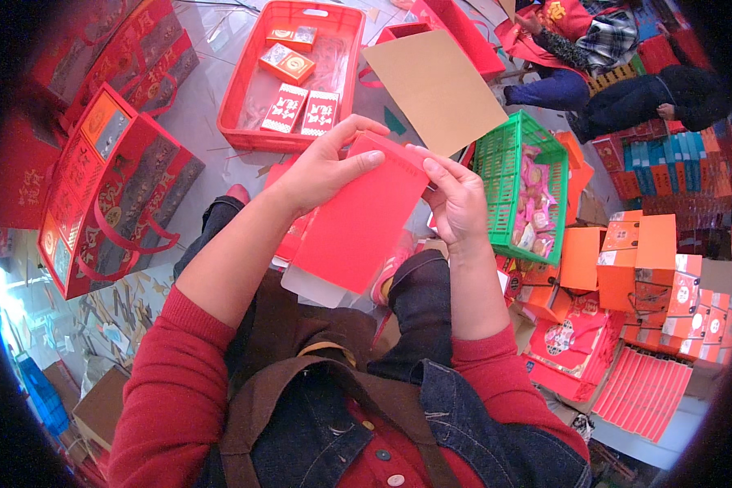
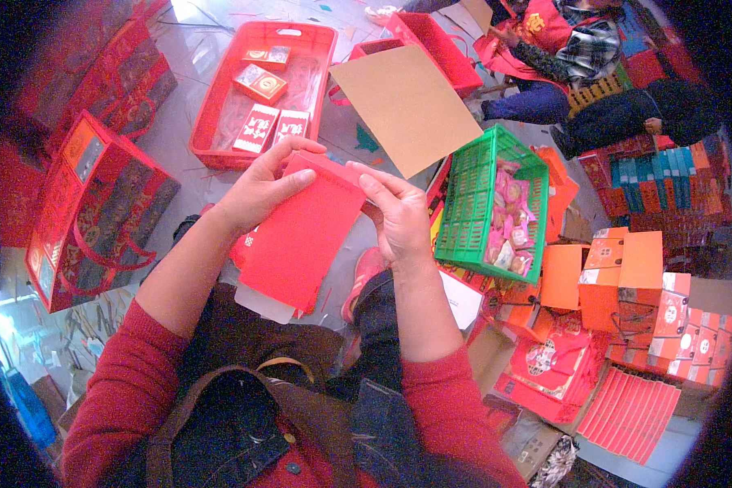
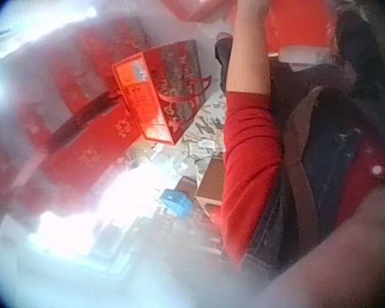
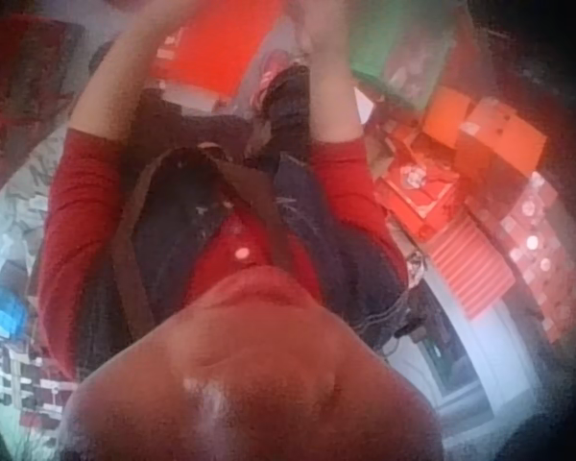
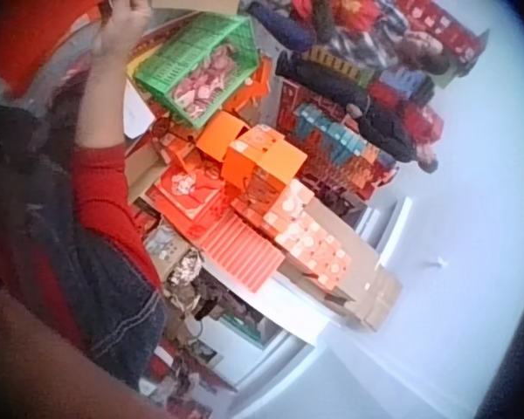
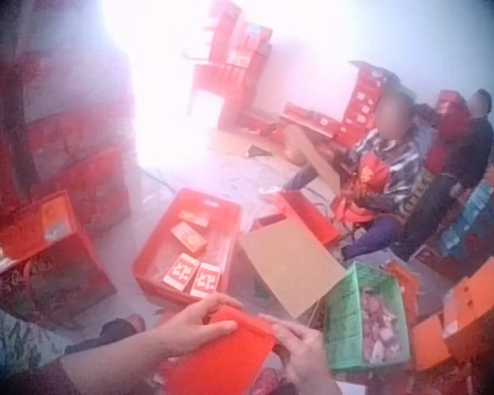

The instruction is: The person assembles red gift boxes by folding the cardboard flaps and inserting smaller orange and red packages into the compartments. They then place the assembled boxes into red gift bags.

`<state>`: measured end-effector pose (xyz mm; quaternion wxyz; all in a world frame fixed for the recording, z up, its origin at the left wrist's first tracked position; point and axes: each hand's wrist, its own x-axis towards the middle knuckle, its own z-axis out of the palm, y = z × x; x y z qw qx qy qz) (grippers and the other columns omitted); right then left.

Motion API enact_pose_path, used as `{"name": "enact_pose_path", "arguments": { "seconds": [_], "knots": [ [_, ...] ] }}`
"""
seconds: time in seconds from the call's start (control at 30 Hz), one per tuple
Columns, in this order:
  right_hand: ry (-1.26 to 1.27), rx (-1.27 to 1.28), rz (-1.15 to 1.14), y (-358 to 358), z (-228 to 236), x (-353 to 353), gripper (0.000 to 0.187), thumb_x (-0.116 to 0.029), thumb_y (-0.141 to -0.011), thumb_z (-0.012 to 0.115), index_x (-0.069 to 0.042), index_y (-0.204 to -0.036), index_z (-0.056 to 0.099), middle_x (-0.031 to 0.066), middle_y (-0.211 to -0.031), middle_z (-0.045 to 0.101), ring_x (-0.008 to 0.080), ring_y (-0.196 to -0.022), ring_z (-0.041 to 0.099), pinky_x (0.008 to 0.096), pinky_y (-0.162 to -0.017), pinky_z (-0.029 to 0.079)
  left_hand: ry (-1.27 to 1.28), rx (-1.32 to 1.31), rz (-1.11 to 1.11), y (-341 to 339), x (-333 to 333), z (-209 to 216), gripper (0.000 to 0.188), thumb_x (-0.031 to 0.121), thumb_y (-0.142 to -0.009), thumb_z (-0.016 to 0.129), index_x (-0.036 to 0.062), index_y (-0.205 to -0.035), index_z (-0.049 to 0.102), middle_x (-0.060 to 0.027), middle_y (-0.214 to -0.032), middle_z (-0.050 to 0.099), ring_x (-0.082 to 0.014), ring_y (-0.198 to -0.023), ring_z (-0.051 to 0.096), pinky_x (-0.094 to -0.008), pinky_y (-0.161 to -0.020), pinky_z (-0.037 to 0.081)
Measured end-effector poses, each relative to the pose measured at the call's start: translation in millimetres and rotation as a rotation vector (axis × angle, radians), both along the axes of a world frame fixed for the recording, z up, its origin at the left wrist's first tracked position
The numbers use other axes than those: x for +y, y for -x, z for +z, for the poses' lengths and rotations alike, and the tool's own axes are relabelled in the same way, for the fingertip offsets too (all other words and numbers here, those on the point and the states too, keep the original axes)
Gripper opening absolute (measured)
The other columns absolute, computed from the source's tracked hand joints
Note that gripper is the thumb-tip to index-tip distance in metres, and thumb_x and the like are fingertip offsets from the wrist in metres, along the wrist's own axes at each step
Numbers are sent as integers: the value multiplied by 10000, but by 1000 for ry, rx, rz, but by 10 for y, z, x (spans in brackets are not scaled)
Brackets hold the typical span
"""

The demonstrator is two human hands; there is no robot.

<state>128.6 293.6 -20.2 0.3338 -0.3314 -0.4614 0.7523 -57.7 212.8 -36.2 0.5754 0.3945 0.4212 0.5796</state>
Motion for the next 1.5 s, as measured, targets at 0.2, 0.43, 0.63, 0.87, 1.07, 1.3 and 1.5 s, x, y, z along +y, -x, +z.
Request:
{"name": "enact_pose_path", "arguments": {
  "seconds": [0.2,0.43,0.63,0.87,1.07,1.3,1.5],
  "knots": [
    [24,-92,120,-92,-57,118,124,-55,-824,652,3,-934,651,127,-994,660,175,-855,639,334,-765,544,-22,131,-40,30,14,-56,312,140,-913,552,66,-1209,484,-66,-1068,588,-132,-968,574,-284,-830,489],
    [-46,-98,-15,-3,-191,37,50,-46,-804,676,-33,-786,631,136,-1010,654,164,-832,636,334,-728,553,109,-5,-7,31,13,-35,268,158,-900,579,57,-1142,523,-67,-1033,596,-113,-927,570,-260,-767,495],
    [55,-21,107,-33,-197,83,62,-71,-832,651,-31,-788,633,152,-1033,647,177,-848,638,332,-738,550,50,80,-10,96,-12,-62,248,176,-907,573,65,-1125,528,-73,-993,609,-104,-895,579,-257,-760,494],
    [67,39,168,-33,33,27,93,-45,-829,633,4,-908,641,178,-1127,607,226,-927,632,380,-802,539,34,23,-7,183,-27,-8,248,170,-908,565,68,-1132,531,-60,-1009,605,-107,-917,574,-259,-786,484],
    [72,11,247,-95,-86,106,88,-23,-816,636,6,-899,627,184,-1115,606,230,-918,632,380,-805,543,18,67,-83,202,-41,-10,268,166,-903,569,69,-1150,529,-45,-1010,601,-109,-933,569,-268,-808,477],
    [-35,-68,140,8,-201,21,60,-51,-832,645,-3,-822,612,166,-1074,617,194,-907,618,333,-789,540,43,117,-9,177,-29,-64,256,158,-900,578,71,-1137,535,-75,-994,615,-118,-909,587,-270,-760,502],
    [-106,85,-2,154,-242,-160,95,-87,-875,617,7,-886,609,139,-1119,604,160,-955,593,298,-876,484,97,7,2,224,-12,-62,225,155,-898,583,66,-1097,523,-62,-970,615,-118,-888,593,-260,-743,506]
  ]
}}
